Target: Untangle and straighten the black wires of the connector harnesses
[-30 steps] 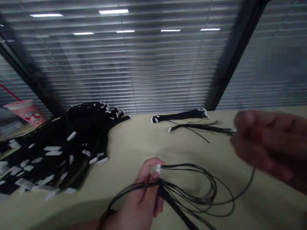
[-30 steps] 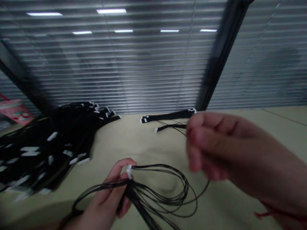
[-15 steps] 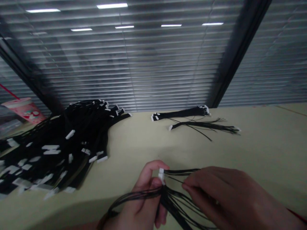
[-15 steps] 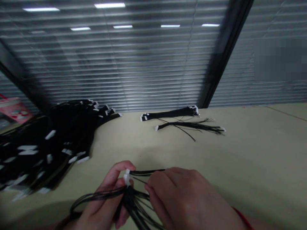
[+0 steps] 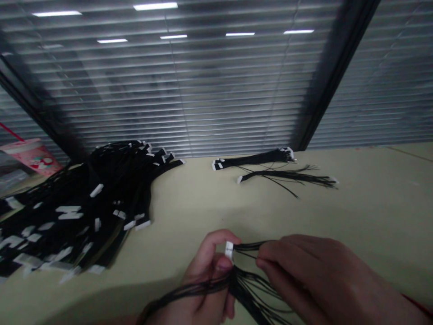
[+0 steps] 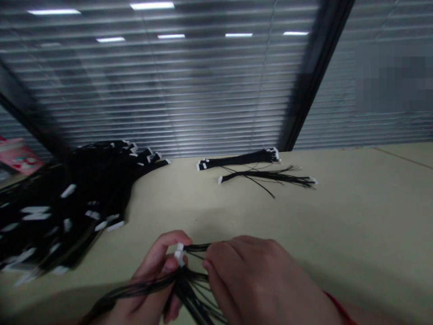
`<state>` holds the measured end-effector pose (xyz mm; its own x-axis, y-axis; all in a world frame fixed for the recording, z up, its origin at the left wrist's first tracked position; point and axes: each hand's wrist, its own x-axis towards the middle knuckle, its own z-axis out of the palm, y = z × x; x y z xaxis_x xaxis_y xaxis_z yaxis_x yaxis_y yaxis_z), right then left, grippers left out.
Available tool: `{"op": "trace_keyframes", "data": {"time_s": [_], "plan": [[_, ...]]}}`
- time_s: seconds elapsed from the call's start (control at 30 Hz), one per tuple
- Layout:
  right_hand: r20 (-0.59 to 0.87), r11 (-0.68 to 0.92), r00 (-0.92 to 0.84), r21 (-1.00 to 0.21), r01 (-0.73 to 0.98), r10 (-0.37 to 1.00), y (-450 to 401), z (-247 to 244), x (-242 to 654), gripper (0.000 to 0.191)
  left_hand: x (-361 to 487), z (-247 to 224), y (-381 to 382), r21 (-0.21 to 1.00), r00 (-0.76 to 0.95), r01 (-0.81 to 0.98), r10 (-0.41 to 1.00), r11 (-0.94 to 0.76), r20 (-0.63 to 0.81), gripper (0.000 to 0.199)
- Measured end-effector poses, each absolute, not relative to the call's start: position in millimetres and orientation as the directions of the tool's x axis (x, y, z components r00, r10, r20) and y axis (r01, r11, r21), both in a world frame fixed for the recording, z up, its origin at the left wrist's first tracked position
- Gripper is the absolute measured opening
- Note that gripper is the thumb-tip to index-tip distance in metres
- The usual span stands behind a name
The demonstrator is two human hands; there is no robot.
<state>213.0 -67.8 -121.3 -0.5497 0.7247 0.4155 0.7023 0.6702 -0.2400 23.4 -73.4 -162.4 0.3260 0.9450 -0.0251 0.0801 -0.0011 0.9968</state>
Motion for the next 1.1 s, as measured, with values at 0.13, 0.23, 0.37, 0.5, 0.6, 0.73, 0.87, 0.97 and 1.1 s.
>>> {"op": "trace_keyframes", "data": {"time_s": [0.13,0.23,0.37,0.5,0.6,0.73,0.87,0.97,1.1], "plan": [[0.404,0.679,-0.563,-0.254,0.689,0.722,-68.4,-125.0,211.0,0.027,25.9,-156.3,-74.1,0.995,0.408,0.089,0.913,-0.043,0.003,0.031],[0.402,0.684,-0.57,-0.249,0.685,0.717,-69.1,-126.8,208.6,0.029,27.1,-157.7,-74.5,0.996,0.416,0.084,0.909,-0.036,-0.002,0.032],[0.401,0.68,-0.568,-0.238,0.693,0.719,-69.7,-127.5,206.5,0.03,27.3,-161.4,-73.6,0.998,0.408,0.055,0.913,0.007,-0.029,0.033],[0.421,0.695,-0.577,-0.216,0.685,0.7,-70.0,-126.8,206.3,0.031,25.7,-158.6,-73.1,0.996,0.376,0.077,0.924,0.046,-0.072,0.037],[0.438,0.71,-0.589,-0.188,0.679,0.679,-70.3,-125.3,207.5,0.031,24.8,-155.7,-73.5,0.996,0.38,0.086,0.924,0.023,-0.054,0.036],[0.431,0.7,-0.577,-0.214,0.682,0.694,-69.8,-124.0,208.2,0.029,26.6,-155.9,-75.1,0.997,0.389,0.077,0.921,0.008,-0.037,0.034],[0.418,0.694,-0.576,-0.223,0.685,0.703,-68.6,-125.3,205.9,0.027,27.6,-154.0,-76.5,0.995,0.38,0.1,0.925,-0.012,-0.027,0.03],[0.43,0.701,-0.587,-0.176,0.691,0.686,-69.3,-125.7,205.5,0.029,26.7,-151.8,-75.8,0.993,0.391,0.118,0.92,-0.033,-0.016,0.029],[0.421,0.685,-0.575,-0.177,0.706,0.702,-71.6,-125.0,208.3,0.029,27.1,-153.0,-73.8,0.995,0.39,0.097,0.921,-0.036,-0.005,0.029]]}}
